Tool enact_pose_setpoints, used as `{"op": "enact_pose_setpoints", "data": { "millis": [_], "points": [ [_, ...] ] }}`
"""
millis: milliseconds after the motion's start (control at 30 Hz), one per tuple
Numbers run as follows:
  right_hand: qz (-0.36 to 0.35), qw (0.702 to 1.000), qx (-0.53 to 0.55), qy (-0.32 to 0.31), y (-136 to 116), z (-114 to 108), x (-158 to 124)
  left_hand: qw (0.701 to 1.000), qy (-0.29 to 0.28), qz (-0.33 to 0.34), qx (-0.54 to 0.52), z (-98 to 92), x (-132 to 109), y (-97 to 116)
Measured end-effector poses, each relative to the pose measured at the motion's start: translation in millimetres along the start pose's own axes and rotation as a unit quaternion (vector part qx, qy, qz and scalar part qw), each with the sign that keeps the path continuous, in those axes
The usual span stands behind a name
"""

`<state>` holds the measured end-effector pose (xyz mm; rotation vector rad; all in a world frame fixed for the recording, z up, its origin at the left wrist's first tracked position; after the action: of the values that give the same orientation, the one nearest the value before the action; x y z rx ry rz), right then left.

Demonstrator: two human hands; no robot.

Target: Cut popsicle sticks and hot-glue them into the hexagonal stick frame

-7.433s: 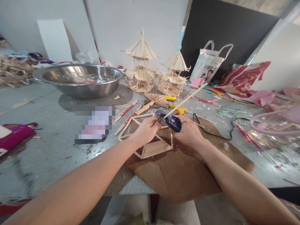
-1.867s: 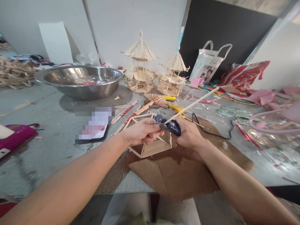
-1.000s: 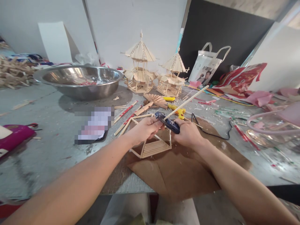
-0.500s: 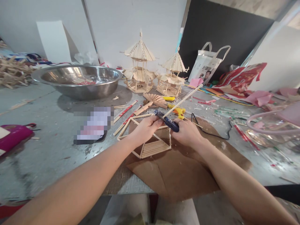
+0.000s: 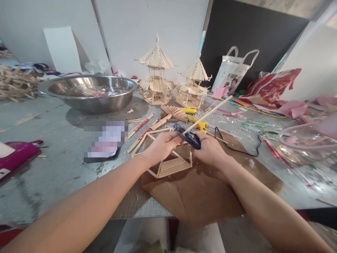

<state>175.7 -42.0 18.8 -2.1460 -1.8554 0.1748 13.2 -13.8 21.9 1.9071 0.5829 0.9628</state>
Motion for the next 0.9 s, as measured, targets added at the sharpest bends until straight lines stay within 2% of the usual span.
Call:
{"op": "enact_pose_setpoints", "data": {
  "millis": [133,300,467,633,767,900],
  "points": [
    [-0.008,1.0,-0.006,0.011,0.4,0.1,-0.5,0.996,-0.008,-0.037,-0.083,-0.9,-0.8,-5.7],
    [0.016,0.998,-0.056,0.01,-1.6,0.2,-1.9,0.997,0.003,-0.044,-0.062,-0.4,1.2,-8.7],
    [0.034,0.998,-0.038,-0.022,-5.6,-3.5,9.6,0.996,0.012,-0.009,0.084,-5.2,8.9,-11.0],
    [0.06,0.987,0.071,-0.134,-0.8,-8.9,32.4,0.958,0.037,0.039,0.28,-19.2,10.2,-16.6],
    [0.082,0.971,0.098,-0.2,3.4,-7.5,37.9,0.945,0.066,0.024,0.321,-25.5,6.7,-21.1],
    [0.091,0.961,0.105,-0.241,-4.1,-5.7,33.3,0.933,0.03,-0.003,0.36,-21.8,6.9,-18.4]
  ]
}}
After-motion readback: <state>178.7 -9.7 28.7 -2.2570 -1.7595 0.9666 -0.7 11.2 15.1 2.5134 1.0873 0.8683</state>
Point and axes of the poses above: each hand's wrist, its own x-axis towards the middle knuckle, its own z-axis out of the palm, y = z × x, the point moved 1 cm from there along x, towards the middle knuckle, and after that the axes turned 15 degrees about z, right-handed, at the moved point
